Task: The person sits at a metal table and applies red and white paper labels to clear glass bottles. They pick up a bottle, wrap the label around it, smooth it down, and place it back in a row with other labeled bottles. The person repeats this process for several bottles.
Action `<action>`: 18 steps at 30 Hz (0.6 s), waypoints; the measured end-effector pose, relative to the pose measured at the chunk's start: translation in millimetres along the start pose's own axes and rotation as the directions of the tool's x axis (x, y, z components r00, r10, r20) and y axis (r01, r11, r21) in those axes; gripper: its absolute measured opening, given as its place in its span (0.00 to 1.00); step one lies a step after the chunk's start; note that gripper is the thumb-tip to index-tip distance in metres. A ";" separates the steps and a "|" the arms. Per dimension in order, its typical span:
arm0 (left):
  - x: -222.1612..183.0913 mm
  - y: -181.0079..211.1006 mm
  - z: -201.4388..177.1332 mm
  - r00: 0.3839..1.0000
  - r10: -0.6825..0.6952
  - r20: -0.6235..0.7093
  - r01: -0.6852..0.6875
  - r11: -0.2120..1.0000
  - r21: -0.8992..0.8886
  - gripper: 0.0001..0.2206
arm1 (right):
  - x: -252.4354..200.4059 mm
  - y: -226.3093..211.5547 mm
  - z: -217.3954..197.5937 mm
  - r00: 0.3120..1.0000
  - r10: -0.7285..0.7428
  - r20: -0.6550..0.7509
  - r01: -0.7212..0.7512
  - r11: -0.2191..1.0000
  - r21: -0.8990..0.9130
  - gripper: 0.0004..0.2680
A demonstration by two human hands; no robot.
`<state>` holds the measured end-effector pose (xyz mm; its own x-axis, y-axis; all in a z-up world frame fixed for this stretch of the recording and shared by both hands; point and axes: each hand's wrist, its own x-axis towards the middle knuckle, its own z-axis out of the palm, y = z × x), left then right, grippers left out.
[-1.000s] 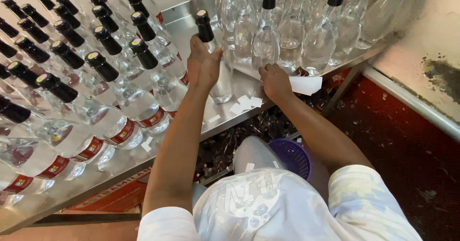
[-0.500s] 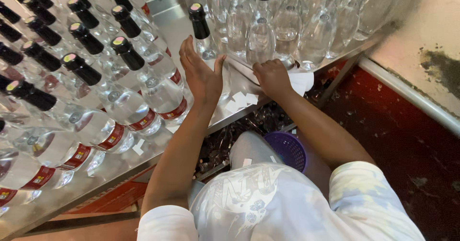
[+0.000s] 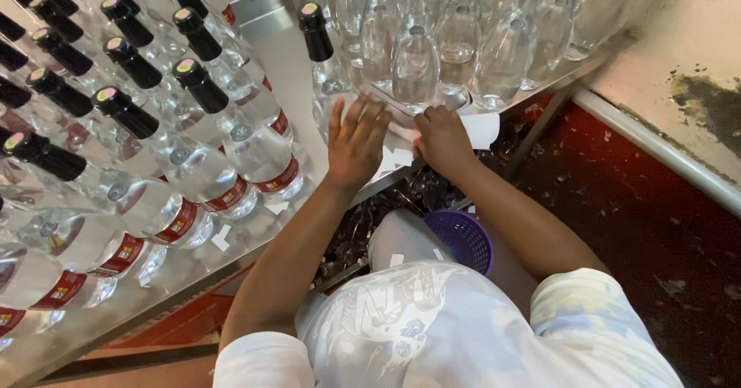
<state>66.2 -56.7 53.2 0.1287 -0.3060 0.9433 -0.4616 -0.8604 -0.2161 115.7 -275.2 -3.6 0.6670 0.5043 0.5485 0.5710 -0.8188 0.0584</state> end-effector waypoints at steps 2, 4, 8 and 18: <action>-13.0 4.3 3.3 0.995 0.057 0.078 -0.048 0.993 -0.104 0.09 | 0.4 -5.2 -6.3 0.999 -0.046 0.024 0.047 0.999 -0.005 0.12; -24.6 8.2 1.8 0.971 0.130 0.201 -0.119 0.991 -0.067 0.13 | -5.9 -13.0 -15.4 0.998 -0.059 -0.027 0.059 0.998 0.023 0.06; -28.4 6.5 -11.7 0.949 0.213 0.230 -0.228 0.973 0.038 0.17 | -13.3 -27.7 -46.9 0.779 -0.309 -0.546 0.289 0.949 -0.126 0.04; -6.3 -41.9 -57.1 0.941 0.227 -0.253 -0.237 0.971 -0.010 0.02 | -19.5 18.5 -63.1 0.513 -0.385 -0.767 0.268 0.921 -0.283 0.03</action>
<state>34.6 4.6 70.7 -0.2054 -0.3801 0.9018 -0.4878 -0.7591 -0.4310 83.0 -317.4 39.4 -0.2446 0.3633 0.8990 0.5691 -0.6969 0.4365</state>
